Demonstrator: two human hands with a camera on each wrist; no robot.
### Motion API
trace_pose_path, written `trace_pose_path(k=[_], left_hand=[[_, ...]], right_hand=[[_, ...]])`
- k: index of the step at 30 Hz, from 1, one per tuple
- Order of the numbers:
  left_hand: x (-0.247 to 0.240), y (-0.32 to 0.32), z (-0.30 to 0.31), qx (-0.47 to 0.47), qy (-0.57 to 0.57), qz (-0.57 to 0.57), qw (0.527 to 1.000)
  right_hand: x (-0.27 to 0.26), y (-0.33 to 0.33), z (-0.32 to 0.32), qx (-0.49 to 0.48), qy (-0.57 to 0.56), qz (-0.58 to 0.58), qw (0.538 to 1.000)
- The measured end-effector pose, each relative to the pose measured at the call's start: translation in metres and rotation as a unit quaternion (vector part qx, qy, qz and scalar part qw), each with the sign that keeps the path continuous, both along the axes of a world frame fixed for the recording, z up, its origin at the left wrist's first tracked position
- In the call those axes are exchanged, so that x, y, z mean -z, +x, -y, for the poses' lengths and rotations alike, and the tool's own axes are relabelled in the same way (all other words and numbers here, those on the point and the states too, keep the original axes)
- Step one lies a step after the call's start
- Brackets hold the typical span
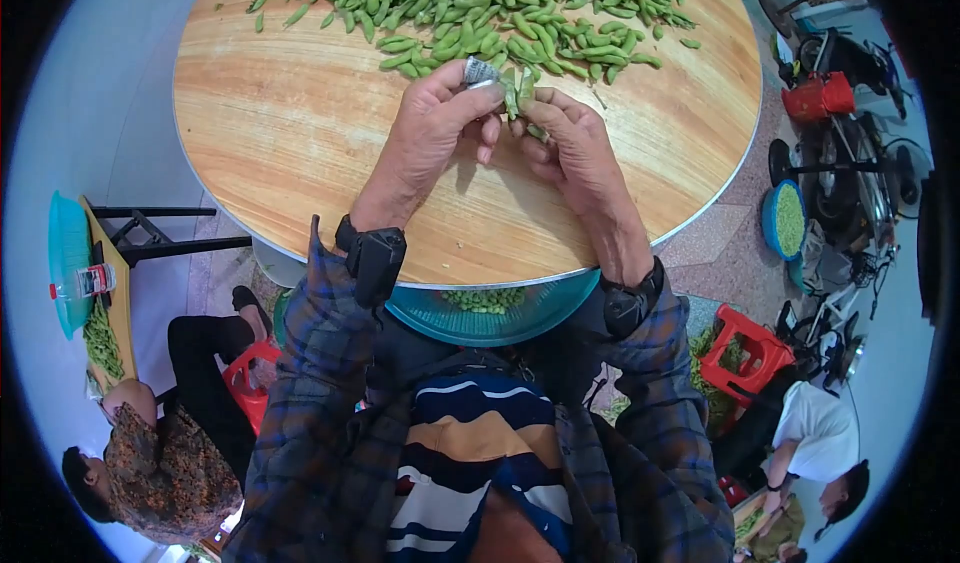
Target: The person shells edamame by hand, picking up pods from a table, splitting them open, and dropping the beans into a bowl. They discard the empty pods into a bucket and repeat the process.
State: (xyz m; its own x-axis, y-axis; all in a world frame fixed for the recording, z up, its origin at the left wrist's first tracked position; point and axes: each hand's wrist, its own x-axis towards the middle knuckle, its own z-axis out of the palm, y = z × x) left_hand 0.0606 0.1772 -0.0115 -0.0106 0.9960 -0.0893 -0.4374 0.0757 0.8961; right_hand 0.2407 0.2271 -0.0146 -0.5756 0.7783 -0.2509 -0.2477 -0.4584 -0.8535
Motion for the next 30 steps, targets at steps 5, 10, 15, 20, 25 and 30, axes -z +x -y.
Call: trace_pose_path(k=[5,10,15,20,25,30], left_hand=[[0.002,-0.003,-0.002,-0.025,0.008,0.005,1.0],[0.003,-0.005,-0.001,-0.024,0.012,0.0,1.0],[-0.006,-0.009,0.002,-0.051,0.011,-0.006,0.999],[-0.012,-0.022,0.014,0.006,-0.001,-0.088,0.996],[-0.018,-0.03,0.049,0.128,-0.068,-0.205,0.968],[-0.008,-0.027,0.071,0.148,-0.045,-0.264,0.952]], right_hand=[[0.003,0.0,-0.002,-0.011,-0.002,-0.031,0.999],[-0.002,0.0,-0.001,0.0,-0.024,-0.015,1.0],[0.01,0.005,-0.008,0.0,-0.024,-0.037,0.999],[0.017,0.009,-0.008,0.004,-0.056,-0.083,0.995],[0.015,0.02,0.008,0.047,-0.035,-0.065,0.996],[0.009,0.03,0.03,0.061,-0.011,-0.05,0.997]])
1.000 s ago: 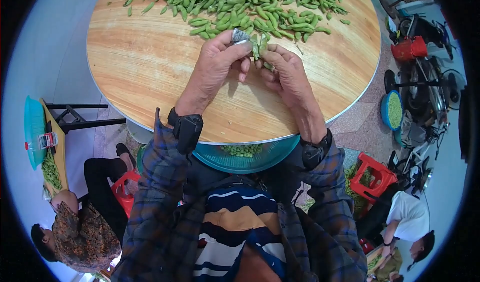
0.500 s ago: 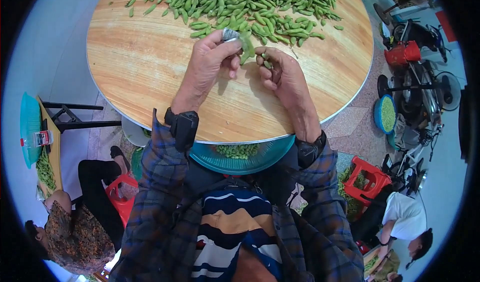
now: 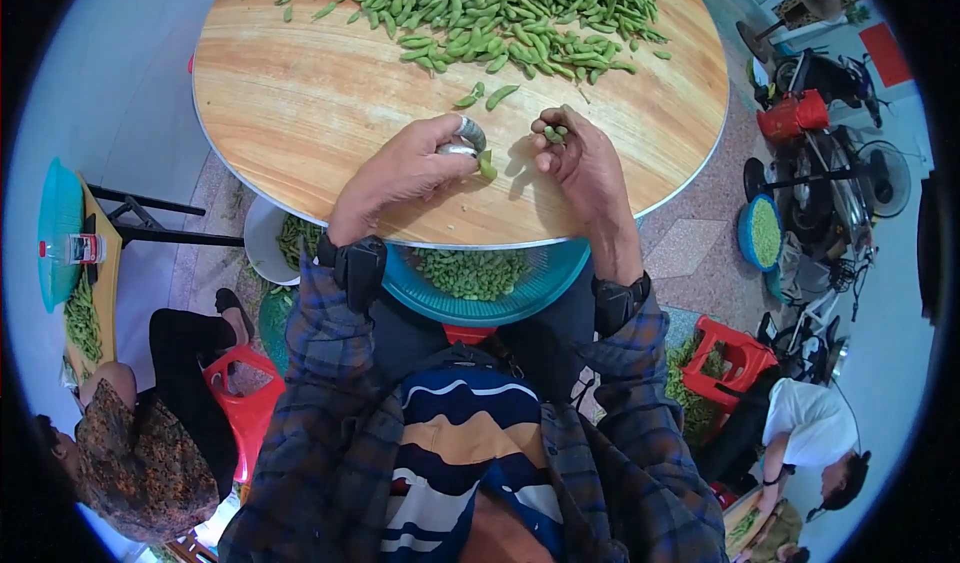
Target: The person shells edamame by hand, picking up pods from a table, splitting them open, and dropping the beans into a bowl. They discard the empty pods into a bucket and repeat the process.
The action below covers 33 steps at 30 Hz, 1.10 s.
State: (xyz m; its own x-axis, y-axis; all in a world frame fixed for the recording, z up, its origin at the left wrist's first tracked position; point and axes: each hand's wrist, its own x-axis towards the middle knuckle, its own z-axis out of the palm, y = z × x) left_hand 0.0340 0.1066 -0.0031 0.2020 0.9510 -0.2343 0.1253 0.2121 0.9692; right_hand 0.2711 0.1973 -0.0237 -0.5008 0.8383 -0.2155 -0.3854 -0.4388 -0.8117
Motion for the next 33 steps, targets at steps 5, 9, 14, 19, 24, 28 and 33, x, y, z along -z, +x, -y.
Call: trace_pose_path(k=[5,9,14,19,24,28,33], left_hand=[[0.018,-0.002,0.021,-0.056,0.065,0.007,0.996],[0.04,-0.006,0.035,-0.157,0.254,-0.115,0.947],[0.043,0.002,0.067,-0.4,0.248,-0.088,0.878],[0.034,0.019,0.15,-0.465,0.341,-0.079,0.813],[0.069,0.023,0.233,-0.473,0.27,-0.081,0.835],[0.108,0.012,0.274,-0.498,0.169,-0.094,0.845],[0.135,-0.004,0.293,-0.533,0.07,-0.031,0.842]], right_hand=[[0.005,0.005,0.021,0.003,0.017,0.0,1.0],[0.0,-0.001,0.045,0.006,0.023,0.009,1.0],[-0.008,-0.021,0.079,-0.009,0.025,-0.007,1.0],[-0.011,-0.062,0.131,-0.045,0.008,0.006,0.999],[-0.009,-0.105,0.168,-0.159,-0.016,-0.006,0.987],[-0.013,-0.117,0.176,-0.185,-0.006,0.025,0.982],[0.009,-0.089,0.182,-0.182,0.021,0.089,0.979]])
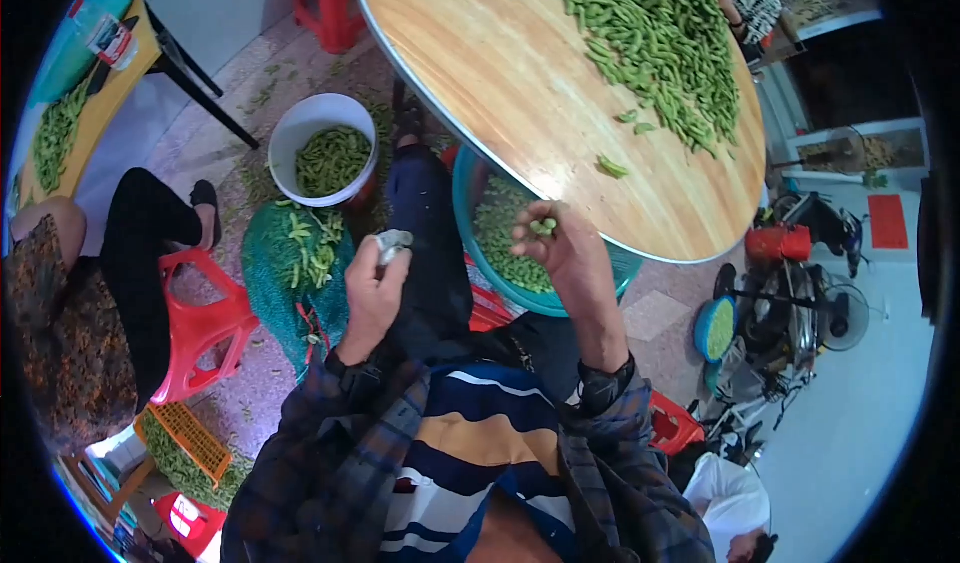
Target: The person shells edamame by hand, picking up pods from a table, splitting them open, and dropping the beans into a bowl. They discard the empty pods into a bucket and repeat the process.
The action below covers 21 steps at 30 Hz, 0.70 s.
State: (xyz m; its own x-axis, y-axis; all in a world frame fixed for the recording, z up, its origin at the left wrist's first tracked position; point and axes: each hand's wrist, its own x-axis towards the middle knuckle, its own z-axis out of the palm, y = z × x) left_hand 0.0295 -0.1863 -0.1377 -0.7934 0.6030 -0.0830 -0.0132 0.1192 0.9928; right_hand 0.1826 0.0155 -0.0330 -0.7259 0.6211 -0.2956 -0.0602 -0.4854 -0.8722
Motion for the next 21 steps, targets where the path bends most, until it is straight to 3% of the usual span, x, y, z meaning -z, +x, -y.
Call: trace_pose_path(k=[6,7,8,9,11,12,14,16,19,21], left_hand=[[0.001,0.0,-0.011,0.039,0.013,-0.031,0.999],[-0.006,0.002,-0.016,0.046,0.011,-0.021,0.999],[-0.013,0.004,-0.022,0.053,0.01,-0.011,0.998],[-0.02,0.005,-0.03,0.062,0.016,-0.016,0.998],[-0.04,0.008,-0.052,0.088,0.067,-0.162,0.981],[-0.059,0.011,-0.066,0.094,0.076,-0.166,0.979],[-0.099,0.021,-0.103,0.127,0.175,-0.291,0.932],[-0.118,0.034,-0.145,0.169,0.206,-0.365,0.892],[-0.119,0.058,-0.215,0.187,0.242,-0.45,0.839],[-0.112,0.072,-0.246,0.236,0.137,-0.557,0.785]], right_hand=[[0.041,0.037,0.006,0.059,-0.008,0.056,0.997],[0.049,0.044,0.004,0.049,0.141,0.159,0.976],[0.056,0.05,0.0,0.039,0.285,0.259,0.922],[0.06,0.057,0.001,0.04,0.35,0.293,0.889],[0.063,0.072,0.002,0.032,0.391,0.296,0.871],[0.06,0.078,0.001,0.011,0.428,0.3,0.852],[0.039,0.081,0.006,0.025,0.434,0.277,0.857],[0.029,0.083,0.009,0.1,0.346,0.18,0.915],[0.013,0.091,-0.003,0.161,0.362,0.15,0.906],[0.006,0.097,-0.017,0.204,0.366,0.137,0.898]])
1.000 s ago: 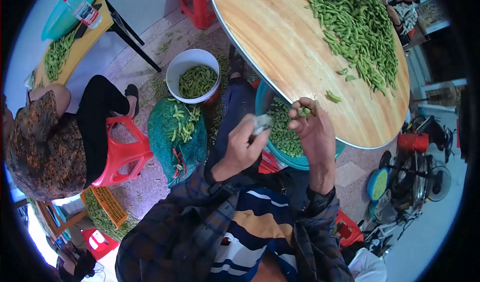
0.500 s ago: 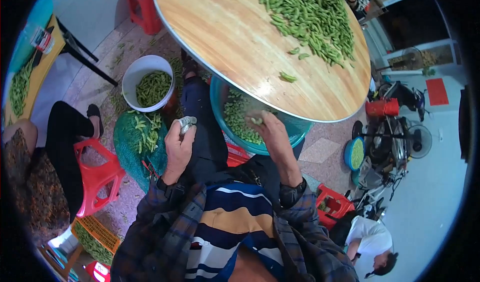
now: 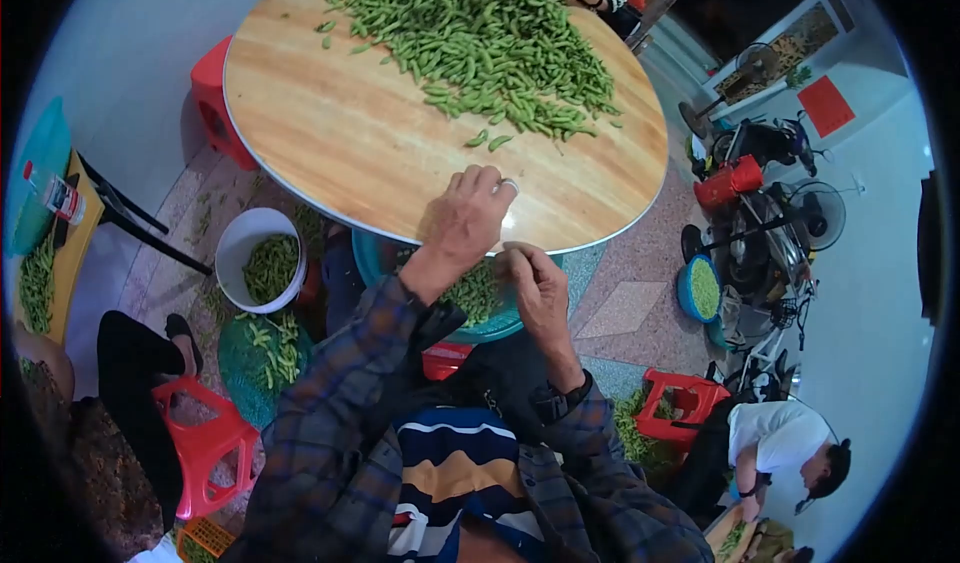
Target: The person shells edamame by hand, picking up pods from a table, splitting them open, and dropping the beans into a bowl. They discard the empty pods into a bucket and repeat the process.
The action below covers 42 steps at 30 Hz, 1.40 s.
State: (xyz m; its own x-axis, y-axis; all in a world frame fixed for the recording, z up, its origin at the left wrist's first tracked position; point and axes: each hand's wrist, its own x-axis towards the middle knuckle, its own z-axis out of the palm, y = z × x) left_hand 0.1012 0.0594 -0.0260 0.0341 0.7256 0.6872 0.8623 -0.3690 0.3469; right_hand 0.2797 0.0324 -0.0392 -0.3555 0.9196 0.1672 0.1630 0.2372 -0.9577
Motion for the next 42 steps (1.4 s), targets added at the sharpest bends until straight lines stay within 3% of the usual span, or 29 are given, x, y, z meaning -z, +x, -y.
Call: trace_pose_path(k=[5,7,11,15,17,21,23,25,28,30,32,36,38,42], left_hand=[[0.019,0.0,-0.009,-0.007,-0.061,-0.084,0.995],[0.022,-0.021,0.003,-0.033,0.027,-0.095,0.995],[0.029,-0.096,0.046,-0.086,0.015,-0.079,0.993],[0.022,-0.172,0.11,-0.213,-0.011,-0.11,0.971],[0.023,-0.208,0.14,-0.279,-0.053,-0.095,0.954],[0.032,-0.245,0.179,-0.362,-0.07,0.011,0.93],[0.033,-0.25,0.187,-0.357,-0.062,0.037,0.931],[0.026,-0.239,0.18,-0.344,-0.063,0.06,0.935],[0.016,-0.216,0.156,-0.311,-0.055,0.108,0.943],[0.008,-0.196,0.135,-0.295,-0.049,0.133,0.945],[-0.004,-0.172,0.113,-0.224,-0.066,0.246,0.941],[-0.013,-0.135,0.065,-0.162,-0.099,0.297,0.936],[-0.021,-0.115,0.043,-0.077,-0.154,0.422,0.89],[-0.016,-0.093,0.003,-0.028,-0.132,0.434,0.891]], right_hand=[[-0.006,0.011,-0.053,0.05,0.017,-0.033,0.998],[-0.009,0.009,-0.078,0.058,0.04,-0.02,0.997],[-0.015,-0.012,-0.134,0.033,0.035,-0.026,0.998],[-0.003,-0.044,-0.196,0.042,0.137,0.022,0.989],[-0.005,-0.06,-0.214,0.047,0.297,0.087,0.95],[-0.02,-0.094,-0.224,0.021,0.317,0.088,0.944],[-0.021,-0.104,-0.232,-0.006,0.323,0.12,0.939],[-0.017,-0.114,-0.237,-0.007,0.403,0.19,0.895],[-0.01,-0.114,-0.244,-0.013,0.41,0.25,0.877],[-0.01,-0.107,-0.245,-0.022,0.412,0.246,0.877],[-0.011,-0.098,-0.241,-0.031,0.412,0.244,0.878],[-0.014,-0.086,-0.234,-0.022,0.412,0.231,0.881],[-0.015,-0.086,-0.231,-0.021,0.428,0.226,0.875],[-0.013,-0.096,-0.229,-0.016,0.479,0.223,0.849]])
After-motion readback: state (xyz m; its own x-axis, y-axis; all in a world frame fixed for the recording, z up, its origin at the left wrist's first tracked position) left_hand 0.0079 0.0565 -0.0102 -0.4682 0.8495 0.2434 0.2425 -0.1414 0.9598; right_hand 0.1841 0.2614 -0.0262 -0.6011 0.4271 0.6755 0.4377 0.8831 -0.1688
